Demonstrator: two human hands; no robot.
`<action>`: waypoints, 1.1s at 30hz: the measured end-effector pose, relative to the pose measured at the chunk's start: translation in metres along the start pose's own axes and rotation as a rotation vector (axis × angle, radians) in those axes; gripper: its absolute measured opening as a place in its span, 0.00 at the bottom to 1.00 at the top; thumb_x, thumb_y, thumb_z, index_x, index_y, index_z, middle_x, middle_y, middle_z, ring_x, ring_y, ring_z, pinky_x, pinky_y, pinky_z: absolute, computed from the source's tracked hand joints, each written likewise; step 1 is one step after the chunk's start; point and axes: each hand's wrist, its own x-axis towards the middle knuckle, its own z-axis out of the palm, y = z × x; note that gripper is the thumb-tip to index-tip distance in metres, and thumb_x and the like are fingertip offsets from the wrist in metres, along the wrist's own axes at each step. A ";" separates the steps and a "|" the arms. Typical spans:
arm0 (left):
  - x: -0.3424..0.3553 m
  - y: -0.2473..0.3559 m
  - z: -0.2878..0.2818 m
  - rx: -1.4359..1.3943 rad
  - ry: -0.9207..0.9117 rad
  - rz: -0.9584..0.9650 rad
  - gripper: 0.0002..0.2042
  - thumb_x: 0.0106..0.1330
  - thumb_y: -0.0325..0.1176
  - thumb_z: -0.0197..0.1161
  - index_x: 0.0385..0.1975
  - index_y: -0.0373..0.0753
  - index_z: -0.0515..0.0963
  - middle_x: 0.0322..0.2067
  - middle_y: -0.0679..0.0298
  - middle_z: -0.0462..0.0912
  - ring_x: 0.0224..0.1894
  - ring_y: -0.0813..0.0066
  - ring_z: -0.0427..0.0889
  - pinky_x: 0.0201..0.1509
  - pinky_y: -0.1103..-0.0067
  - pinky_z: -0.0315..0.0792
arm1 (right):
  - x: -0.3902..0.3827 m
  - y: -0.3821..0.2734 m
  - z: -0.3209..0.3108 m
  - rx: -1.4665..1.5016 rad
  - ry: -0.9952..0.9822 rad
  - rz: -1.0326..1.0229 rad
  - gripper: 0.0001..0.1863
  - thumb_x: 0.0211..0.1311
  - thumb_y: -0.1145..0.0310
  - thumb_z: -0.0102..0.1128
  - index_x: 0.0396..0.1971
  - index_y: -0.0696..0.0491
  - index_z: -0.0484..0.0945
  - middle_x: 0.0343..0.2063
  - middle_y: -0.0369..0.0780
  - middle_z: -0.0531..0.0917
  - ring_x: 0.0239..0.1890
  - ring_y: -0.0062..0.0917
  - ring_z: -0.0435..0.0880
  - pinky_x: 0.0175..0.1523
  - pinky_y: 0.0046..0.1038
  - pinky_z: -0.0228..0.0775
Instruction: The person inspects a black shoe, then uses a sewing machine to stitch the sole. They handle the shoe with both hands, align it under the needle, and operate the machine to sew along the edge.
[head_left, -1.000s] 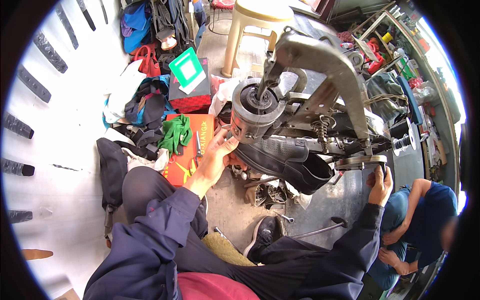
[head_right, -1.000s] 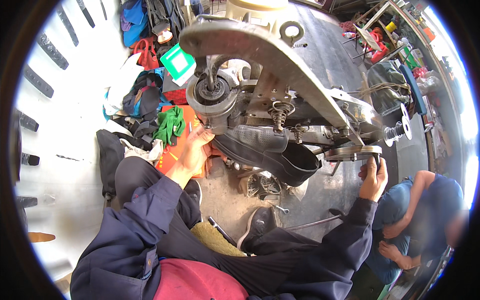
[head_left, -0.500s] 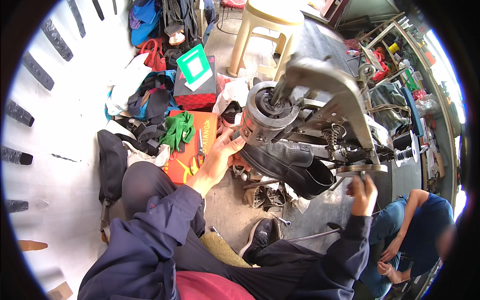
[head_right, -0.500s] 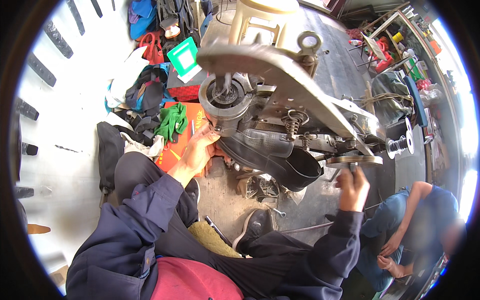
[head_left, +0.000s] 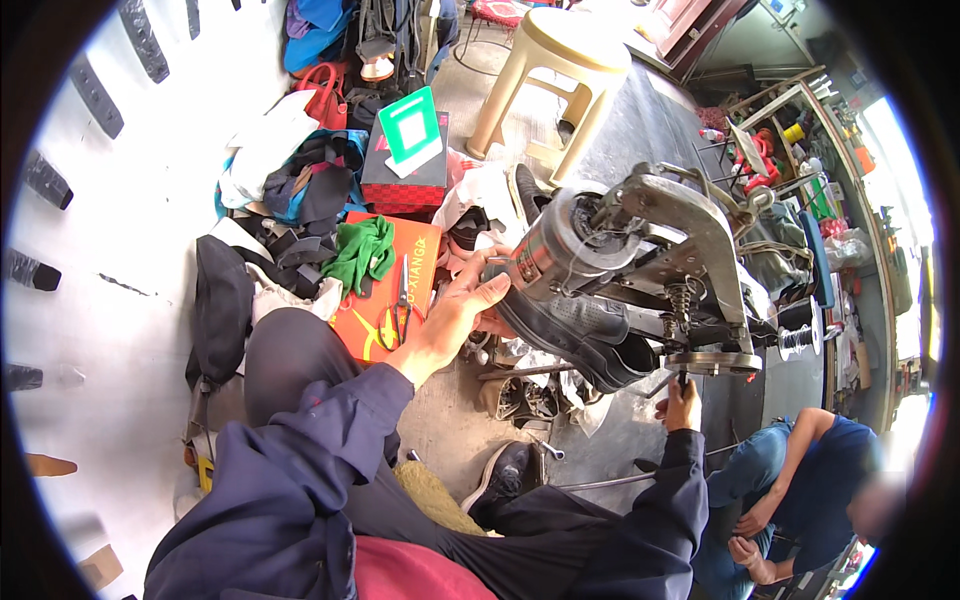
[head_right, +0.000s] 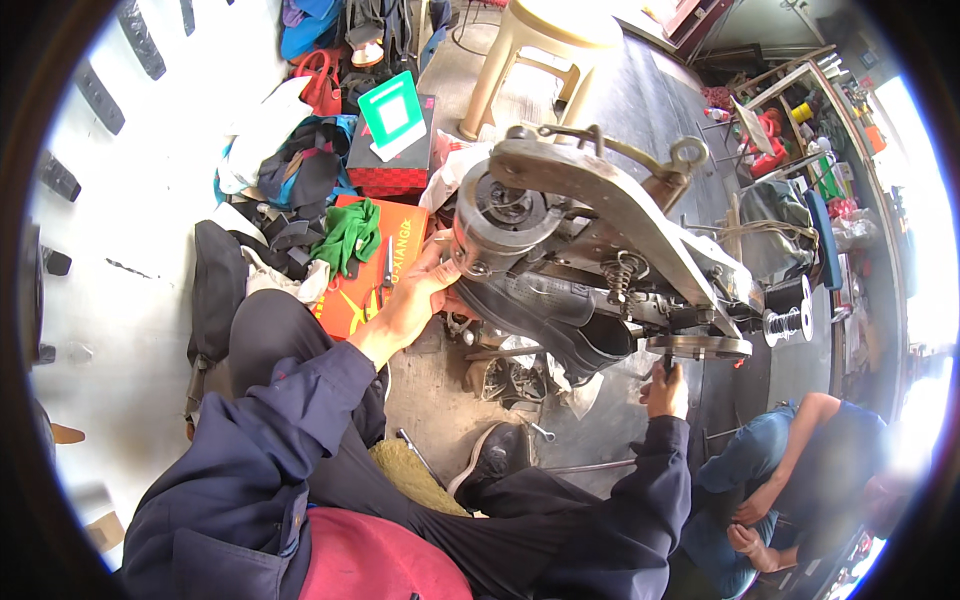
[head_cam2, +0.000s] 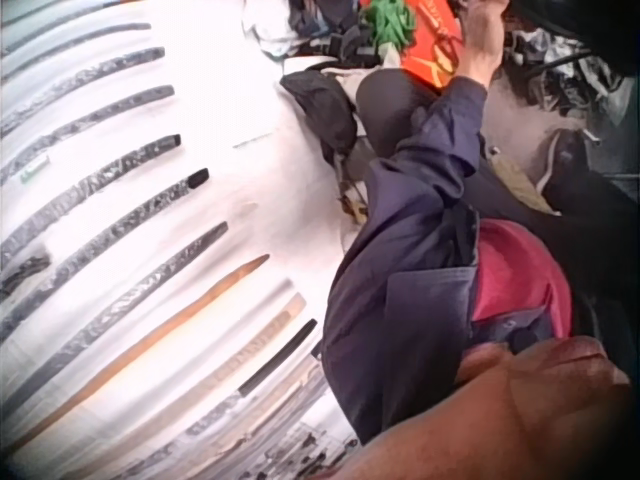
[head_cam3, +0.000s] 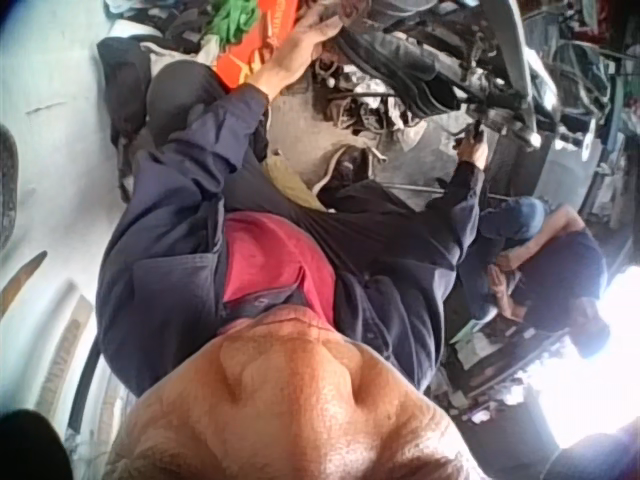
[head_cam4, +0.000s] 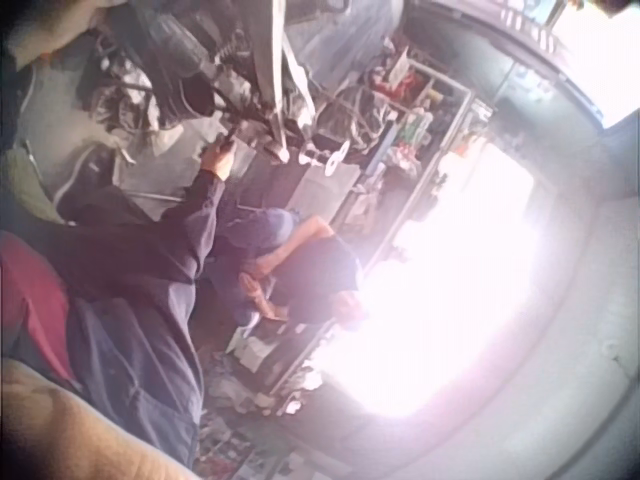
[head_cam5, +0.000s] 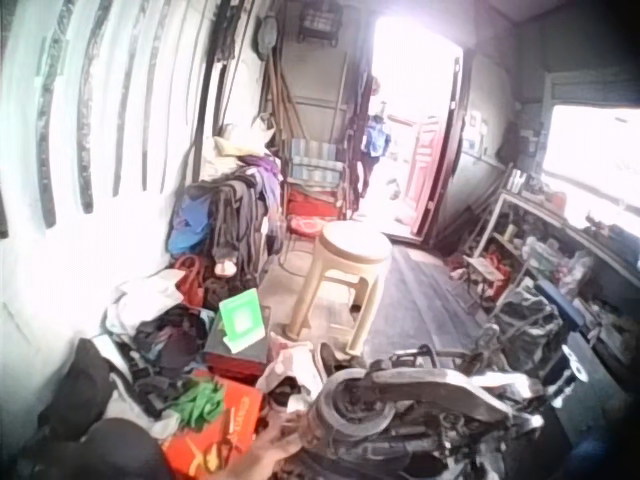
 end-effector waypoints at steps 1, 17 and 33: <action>0.000 0.000 -0.001 0.003 -0.016 0.007 0.21 0.80 0.44 0.56 0.69 0.53 0.64 0.50 0.64 0.83 0.45 0.72 0.88 0.47 0.69 0.86 | -0.007 -0.009 0.003 -0.099 -0.002 0.010 0.17 0.75 0.55 0.57 0.42 0.56 0.74 0.16 0.41 0.81 0.14 0.25 0.81 0.21 0.30 0.71; 0.000 -0.008 -0.004 0.105 0.001 0.005 0.21 0.80 0.48 0.55 0.67 0.52 0.65 0.56 0.67 0.76 0.55 0.76 0.79 0.45 0.74 0.82 | -0.169 -0.261 0.166 0.811 -0.403 -0.407 0.15 0.73 0.74 0.59 0.56 0.57 0.71 0.34 0.41 0.81 0.22 0.19 0.76 0.28 0.24 0.71; 0.001 -0.016 0.000 0.069 0.025 0.133 0.19 0.80 0.44 0.48 0.66 0.47 0.66 0.58 0.65 0.75 0.62 0.74 0.73 0.61 0.68 0.76 | -0.201 -0.269 0.163 0.104 -0.501 -0.702 0.37 0.70 0.76 0.60 0.75 0.63 0.57 0.24 0.40 0.84 0.22 0.17 0.78 0.31 0.23 0.71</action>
